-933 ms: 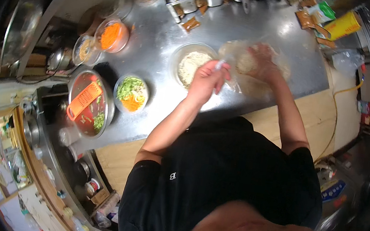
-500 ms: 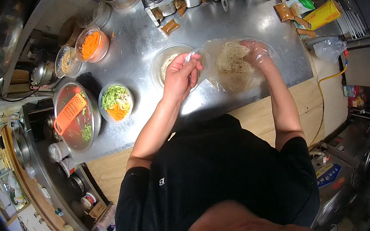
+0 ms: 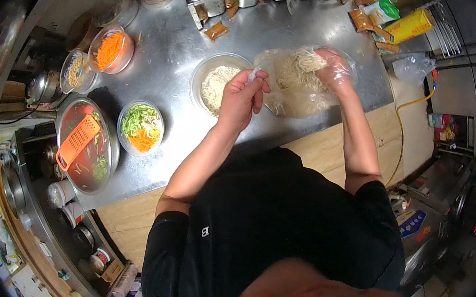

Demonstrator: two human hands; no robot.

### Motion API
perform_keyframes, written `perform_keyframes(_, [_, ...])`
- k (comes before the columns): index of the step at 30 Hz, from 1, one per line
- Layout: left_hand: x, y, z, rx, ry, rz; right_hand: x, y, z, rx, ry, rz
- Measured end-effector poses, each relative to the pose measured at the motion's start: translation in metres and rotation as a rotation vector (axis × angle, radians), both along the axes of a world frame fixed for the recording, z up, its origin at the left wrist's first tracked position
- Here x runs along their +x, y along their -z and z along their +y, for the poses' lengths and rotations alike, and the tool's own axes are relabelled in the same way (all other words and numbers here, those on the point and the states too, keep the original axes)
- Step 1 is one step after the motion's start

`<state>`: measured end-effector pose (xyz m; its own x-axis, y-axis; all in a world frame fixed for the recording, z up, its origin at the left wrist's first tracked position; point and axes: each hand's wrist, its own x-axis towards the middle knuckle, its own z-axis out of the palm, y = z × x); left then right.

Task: The person assembles a food order by layering shredded vegetables and noodles into a clear plastic container, then places the container into a white plastic bag. They add a small paper slip and a pair of chopsticks into the bag, tie it closed, and place it on a counter. Finally, they pick up a small white card and walk toward the dining area.

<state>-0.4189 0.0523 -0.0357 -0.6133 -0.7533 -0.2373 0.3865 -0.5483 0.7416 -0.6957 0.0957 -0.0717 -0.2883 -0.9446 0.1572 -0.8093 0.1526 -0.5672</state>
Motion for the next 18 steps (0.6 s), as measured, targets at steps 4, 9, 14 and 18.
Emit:
perform_keyframes(4, [0.002, 0.021, 0.002, 0.146, -0.091, -0.015, 0.005, -0.02, 0.006, 0.086, 0.086, -0.424])
perform_keyframes(9, [0.001, 0.044, 0.027, 0.168, 0.024, -0.181, 0.031, -0.071, 0.005, 0.021, 0.092, -0.67])
perform_keyframes(14, [-0.007, 0.06, 0.05, -0.066, 0.285, -0.374, 0.085, -0.093, -0.022, -0.056, -0.059, -0.83])
perform_keyframes(18, [-0.006, 0.077, 0.064, -0.217, 0.409, -0.428, 0.144, -0.049, -0.056, -0.05, -0.464, -0.245])
